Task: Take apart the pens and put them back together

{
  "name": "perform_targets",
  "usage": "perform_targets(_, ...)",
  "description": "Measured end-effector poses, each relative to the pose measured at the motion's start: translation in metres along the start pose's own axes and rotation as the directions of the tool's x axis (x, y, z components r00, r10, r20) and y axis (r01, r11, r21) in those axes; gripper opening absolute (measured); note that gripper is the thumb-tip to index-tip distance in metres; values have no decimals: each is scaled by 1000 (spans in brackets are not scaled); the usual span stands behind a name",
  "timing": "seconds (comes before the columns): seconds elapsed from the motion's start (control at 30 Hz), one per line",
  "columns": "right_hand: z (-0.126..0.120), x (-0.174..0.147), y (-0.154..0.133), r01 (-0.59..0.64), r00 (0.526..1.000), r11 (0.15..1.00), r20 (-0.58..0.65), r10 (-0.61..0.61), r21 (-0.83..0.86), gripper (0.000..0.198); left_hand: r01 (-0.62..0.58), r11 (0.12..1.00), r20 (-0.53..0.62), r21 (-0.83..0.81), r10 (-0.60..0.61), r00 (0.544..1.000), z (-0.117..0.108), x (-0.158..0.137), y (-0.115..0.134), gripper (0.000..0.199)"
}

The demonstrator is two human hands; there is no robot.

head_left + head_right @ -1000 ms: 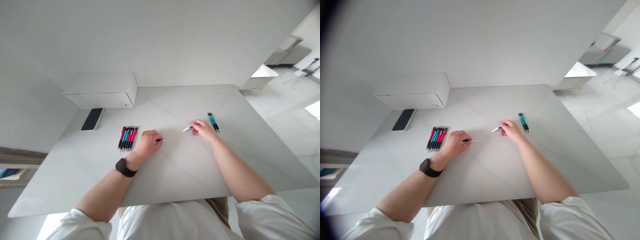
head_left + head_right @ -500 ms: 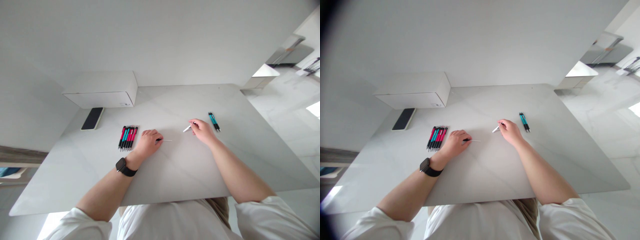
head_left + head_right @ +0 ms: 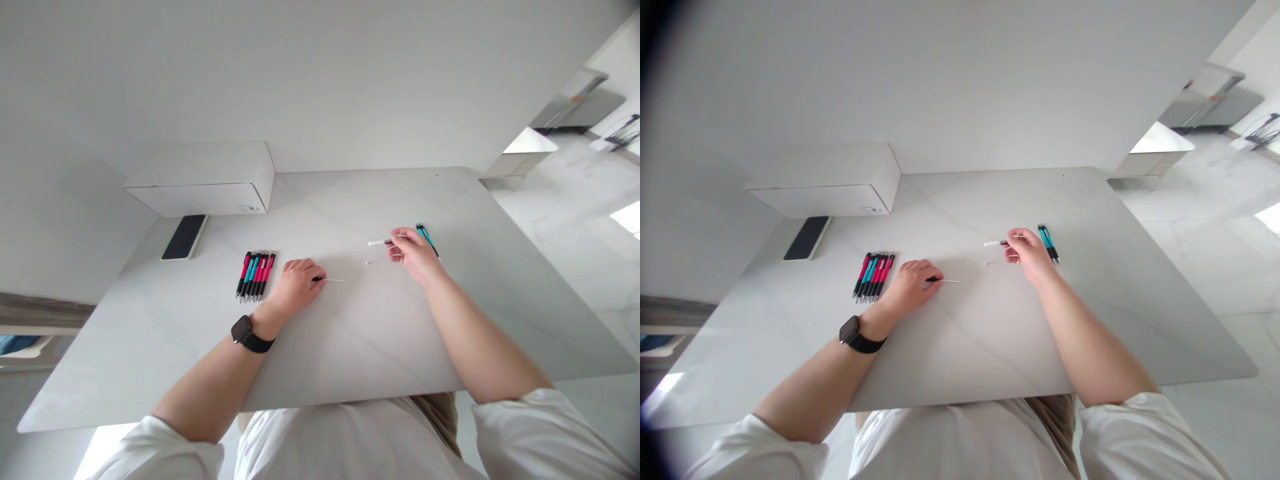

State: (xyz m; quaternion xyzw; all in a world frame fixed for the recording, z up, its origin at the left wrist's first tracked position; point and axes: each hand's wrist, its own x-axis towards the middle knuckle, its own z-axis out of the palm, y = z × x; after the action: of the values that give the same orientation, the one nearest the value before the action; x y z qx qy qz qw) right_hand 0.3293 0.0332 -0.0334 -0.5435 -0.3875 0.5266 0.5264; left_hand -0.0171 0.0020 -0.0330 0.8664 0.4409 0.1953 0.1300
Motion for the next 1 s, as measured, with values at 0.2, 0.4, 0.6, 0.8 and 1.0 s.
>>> perform_targets(0.2, -3, 8, 5, -63, 998, 964, 27, 58, 259, 41, 4, 1000, 17, 9, -5, 1000, 0, 0, -1, 10)
perform_targets(0.4, -5, 13, 8, -8, 1000, 984, 8, 7, 179, 41, 3, 1000, 21, 12, -3, 1000, 1, 0, -1, 11)
perform_targets(0.6, -11, 35, 0, 28, 994, 949, 107, 6, -313, 41, 10, 1000, 25, 15, -11, 1000, 2, 0, -2, 11)
perform_targets(0.8, 4, 66, -7, 81, 982, 650, 172, 77, -756, 16, 8, 1000, 21, 13, -9, 1000, 1, 0, -1, 11)
perform_targets(1.0, 22, 73, -11, 188, 980, 388, 196, -20, -902, 13, 5, 1000, 13, 6, -5, 1000, 3, 1, -1, 11)
